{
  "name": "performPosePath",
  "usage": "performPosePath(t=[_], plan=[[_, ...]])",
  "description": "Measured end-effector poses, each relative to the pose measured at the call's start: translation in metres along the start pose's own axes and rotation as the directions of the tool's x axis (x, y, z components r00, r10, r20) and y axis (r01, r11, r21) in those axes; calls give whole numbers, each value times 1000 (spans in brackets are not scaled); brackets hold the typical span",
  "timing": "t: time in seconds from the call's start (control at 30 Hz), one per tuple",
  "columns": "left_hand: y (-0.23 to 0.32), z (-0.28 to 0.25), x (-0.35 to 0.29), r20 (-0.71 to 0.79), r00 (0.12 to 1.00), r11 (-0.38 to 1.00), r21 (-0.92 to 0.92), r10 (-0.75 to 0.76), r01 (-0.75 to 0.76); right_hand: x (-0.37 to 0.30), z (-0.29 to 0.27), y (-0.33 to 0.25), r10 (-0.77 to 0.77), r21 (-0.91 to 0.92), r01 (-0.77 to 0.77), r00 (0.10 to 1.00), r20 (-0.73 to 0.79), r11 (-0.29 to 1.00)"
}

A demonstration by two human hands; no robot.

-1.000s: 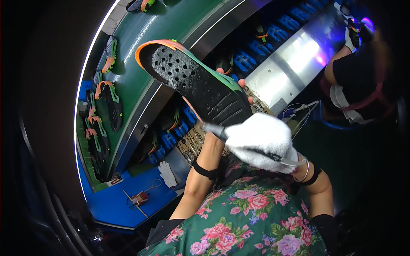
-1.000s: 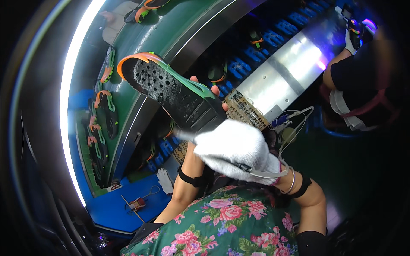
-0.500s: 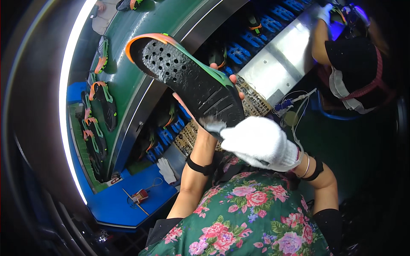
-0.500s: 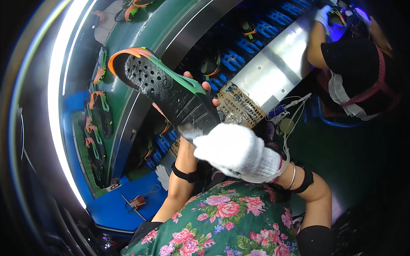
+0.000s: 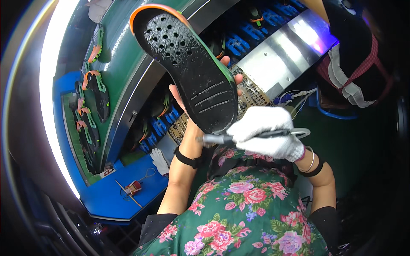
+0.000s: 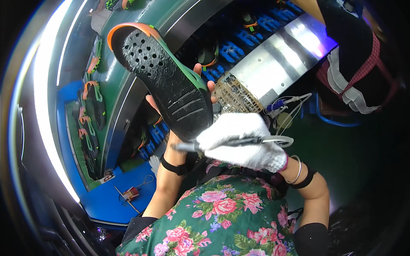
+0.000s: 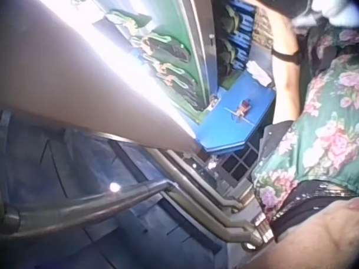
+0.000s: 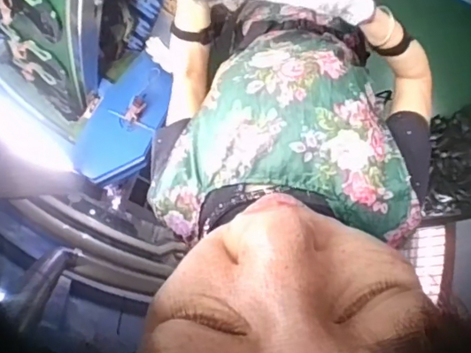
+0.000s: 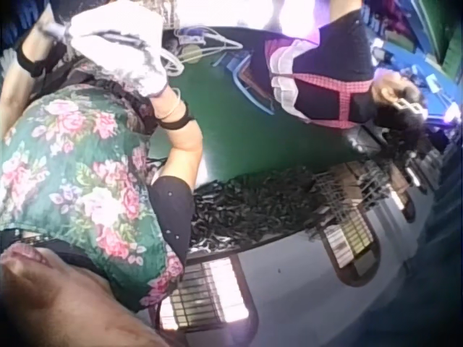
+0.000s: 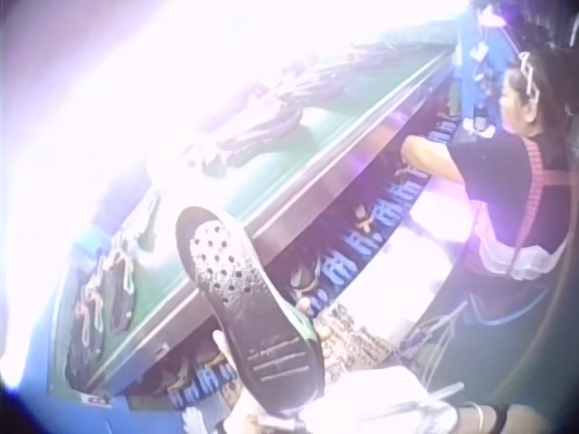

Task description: Applying adhesive or primer to the bottom of shoe soles using a brush.

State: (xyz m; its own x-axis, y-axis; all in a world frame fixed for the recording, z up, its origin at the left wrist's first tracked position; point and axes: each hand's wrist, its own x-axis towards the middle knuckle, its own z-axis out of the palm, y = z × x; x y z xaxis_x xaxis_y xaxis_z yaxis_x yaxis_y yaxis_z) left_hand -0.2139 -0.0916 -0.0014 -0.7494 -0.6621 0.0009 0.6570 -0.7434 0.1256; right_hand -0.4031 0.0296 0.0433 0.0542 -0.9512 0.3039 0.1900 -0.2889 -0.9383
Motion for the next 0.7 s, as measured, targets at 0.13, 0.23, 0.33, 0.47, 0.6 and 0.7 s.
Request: performPosePath(t=[0.13,0.23,0.33,0.47,0.6,0.7], plan=[[3,-4,-3,-5,1000,996,88,-28,29,-6,3,12,-227,-290,218,974,4,932],[-1,0,-2,22,997,991,111,-77,74,-14,4,-4,-242,-296,276,959,147,914],[-12,5,3,103,989,977,192,-109,88,-20,-7,-5,-78,16,76,990,118,997],[-18,7,0,59,973,959,193,-222,207,-37,-12,8,-283,-374,287,957,67,882],[-5,8,0,-164,975,911,362,-148,199,-35,-5,2,-237,-263,303,937,255,916],[13,2,5,-305,950,906,379,-69,188,-11,-10,-3,-134,-88,152,974,181,985]])
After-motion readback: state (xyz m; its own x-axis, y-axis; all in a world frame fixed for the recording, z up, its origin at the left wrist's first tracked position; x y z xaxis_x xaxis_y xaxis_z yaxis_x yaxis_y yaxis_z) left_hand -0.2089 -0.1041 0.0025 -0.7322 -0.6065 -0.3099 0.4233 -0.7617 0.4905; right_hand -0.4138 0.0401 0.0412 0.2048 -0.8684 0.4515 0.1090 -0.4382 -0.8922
